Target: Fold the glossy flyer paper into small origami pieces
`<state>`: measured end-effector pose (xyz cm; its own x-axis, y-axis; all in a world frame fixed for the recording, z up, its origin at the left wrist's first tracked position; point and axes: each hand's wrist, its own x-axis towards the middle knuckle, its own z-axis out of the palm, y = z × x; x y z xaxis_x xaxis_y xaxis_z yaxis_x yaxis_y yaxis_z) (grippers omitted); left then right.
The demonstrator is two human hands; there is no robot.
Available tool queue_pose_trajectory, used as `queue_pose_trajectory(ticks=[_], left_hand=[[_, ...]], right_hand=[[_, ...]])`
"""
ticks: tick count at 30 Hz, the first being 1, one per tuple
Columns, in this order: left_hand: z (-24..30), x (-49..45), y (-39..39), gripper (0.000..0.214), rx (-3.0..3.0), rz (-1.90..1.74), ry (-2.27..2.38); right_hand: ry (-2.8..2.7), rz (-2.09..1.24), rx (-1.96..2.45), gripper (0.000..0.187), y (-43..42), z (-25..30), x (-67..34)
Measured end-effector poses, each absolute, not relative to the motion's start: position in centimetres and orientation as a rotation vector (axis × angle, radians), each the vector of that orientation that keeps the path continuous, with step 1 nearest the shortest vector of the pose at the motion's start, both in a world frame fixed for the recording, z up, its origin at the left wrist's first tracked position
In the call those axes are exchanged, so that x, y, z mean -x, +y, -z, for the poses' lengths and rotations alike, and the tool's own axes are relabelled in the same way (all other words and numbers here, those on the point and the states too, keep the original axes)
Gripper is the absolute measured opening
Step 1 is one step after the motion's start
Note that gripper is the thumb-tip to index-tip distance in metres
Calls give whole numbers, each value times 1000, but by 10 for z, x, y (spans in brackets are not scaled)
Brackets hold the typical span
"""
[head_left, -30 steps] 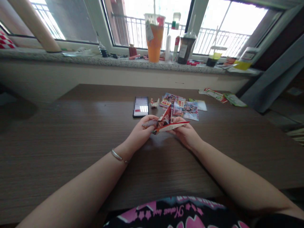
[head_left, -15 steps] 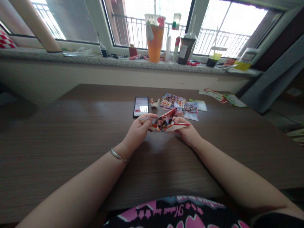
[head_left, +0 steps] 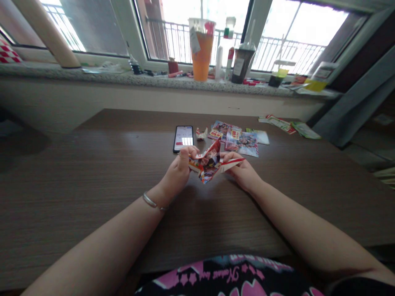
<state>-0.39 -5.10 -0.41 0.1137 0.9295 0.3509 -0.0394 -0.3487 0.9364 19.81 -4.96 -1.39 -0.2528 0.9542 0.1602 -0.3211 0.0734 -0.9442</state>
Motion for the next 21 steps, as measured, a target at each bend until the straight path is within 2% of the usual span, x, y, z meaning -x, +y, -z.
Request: queue_pose_trajectory(ticks=[3,7,13,17,21], left_hand=[[4,3,-52,64,-1440,-1350,937],[1,1,-54,68,-1277,-1262,829],[4,-4,-48,80,-1210,-1370,690],[7,-4,-44,76,-1342,-1323,657],[7,-3,-43,48,-1418,-1343,691]], right_hand=[[-1289,-1424,757,24,-52,12,-198],[-1295,-1418,845,29,-52,13,-198],[-1186,-1263,901,29,-44,17,-200],[-1147,-1152,928,30,-40,16,-201],[-1241,-1060,934,33,-39,17,-200]])
